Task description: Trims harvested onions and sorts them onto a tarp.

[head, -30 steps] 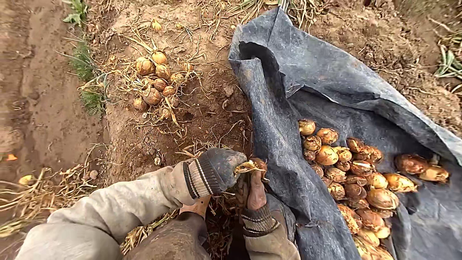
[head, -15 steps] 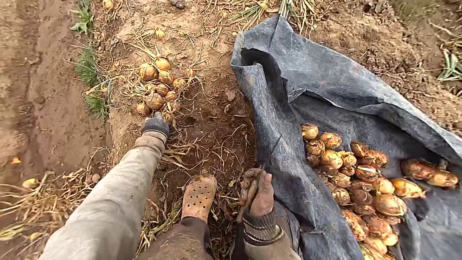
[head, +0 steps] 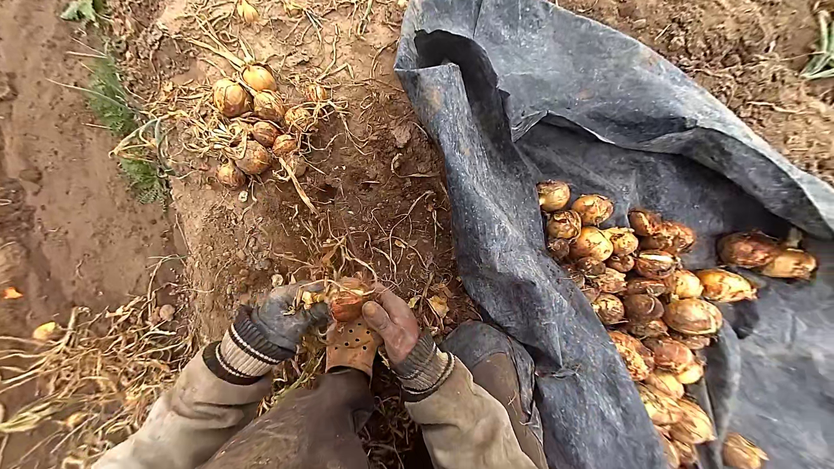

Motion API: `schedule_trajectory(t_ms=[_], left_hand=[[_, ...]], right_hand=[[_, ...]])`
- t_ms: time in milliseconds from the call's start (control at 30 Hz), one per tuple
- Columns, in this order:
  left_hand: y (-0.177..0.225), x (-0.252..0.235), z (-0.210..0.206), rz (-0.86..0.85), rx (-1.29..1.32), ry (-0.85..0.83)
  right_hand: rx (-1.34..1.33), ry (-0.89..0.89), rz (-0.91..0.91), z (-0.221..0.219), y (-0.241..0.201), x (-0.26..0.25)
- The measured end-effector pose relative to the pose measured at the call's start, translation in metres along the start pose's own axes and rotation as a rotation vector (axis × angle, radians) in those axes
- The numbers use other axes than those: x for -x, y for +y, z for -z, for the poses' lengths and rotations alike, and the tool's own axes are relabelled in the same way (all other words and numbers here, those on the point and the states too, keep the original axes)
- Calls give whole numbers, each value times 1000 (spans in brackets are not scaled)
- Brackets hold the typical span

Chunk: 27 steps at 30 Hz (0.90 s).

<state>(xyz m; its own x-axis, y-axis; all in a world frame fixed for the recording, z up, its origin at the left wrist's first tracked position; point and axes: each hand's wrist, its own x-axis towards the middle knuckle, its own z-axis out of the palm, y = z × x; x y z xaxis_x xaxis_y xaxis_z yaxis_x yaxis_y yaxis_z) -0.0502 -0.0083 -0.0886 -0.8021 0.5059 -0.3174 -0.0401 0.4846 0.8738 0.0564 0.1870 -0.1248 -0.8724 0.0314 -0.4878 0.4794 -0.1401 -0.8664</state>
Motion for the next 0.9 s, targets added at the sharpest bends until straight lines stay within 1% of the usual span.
schedule_trajectory(t_ms=[33,100,133,167,200,267,300,333,367,400,433,467,500,533,567,600,633,667,700,733,767,800,833,900], left_hand=[[3,4,-1,-20,-7,-59],[-1,-1,4,-155,-87,-114],[-2,-10,9,-252,-168,-96],[-2,-20,12,-341,-283,-43],[0,-30,15,-395,-399,17],[8,-51,16,-389,-542,97],[13,-61,14,-377,-576,86],[20,-69,12,-381,-606,17],[31,-76,9,-387,-647,-110],[48,-82,3,-354,-713,-276],[66,-87,-7,-305,-784,-452],[82,-94,-19,-283,-837,-595],[90,-103,-31,-304,-856,-680],[94,-112,-43,-368,-854,-700],[96,-124,-51,-454,-833,-670],[96,-141,-57,-546,-813,-591],[96,-162,-59,-620,-809,-488],[97,-188,-57,-644,-828,-391],[98,-216,-49,-601,-863,-298],[100,-245,-37,-513,-924,-203],[101,-274,-22,-399,-1007,-116],[101,-305,-6,-274,-1106,-54],[98,-336,8,-167,-1205,-15],[82,-394,35,-34,-1370,9]], right_hand=[[-49,25,46,0,-1,2],[-124,52,92,1,-5,2],[-152,76,97,2,-6,1],[-177,116,78,1,-6,-1],[-204,157,50,1,-4,-4],[-206,233,-33,3,4,-10],[-143,243,-97,7,8,-14],[-49,214,-164,11,12,-17],[33,161,-223,15,15,-20],[77,138,-254,18,19,-22],[74,165,-262,19,20,-21],[31,236,-261,22,19,-20],[-38,329,-243,24,16,-19],[-139,429,-211,26,12,-18],[-223,510,-168,31,6,-15],[-275,591,-89,39,1,-11],[-309,686,50,46,-1,-8],[-354,786,224,55,-4,-6],[-416,865,405,65,-6,-5],[-469,910,553,75,-5,-7],[-482,928,631,83,-4,-9],[-456,943,629,84,-1,-11],[-395,937,553,80,2,-14],[-237,811,305,66,6,-22]])
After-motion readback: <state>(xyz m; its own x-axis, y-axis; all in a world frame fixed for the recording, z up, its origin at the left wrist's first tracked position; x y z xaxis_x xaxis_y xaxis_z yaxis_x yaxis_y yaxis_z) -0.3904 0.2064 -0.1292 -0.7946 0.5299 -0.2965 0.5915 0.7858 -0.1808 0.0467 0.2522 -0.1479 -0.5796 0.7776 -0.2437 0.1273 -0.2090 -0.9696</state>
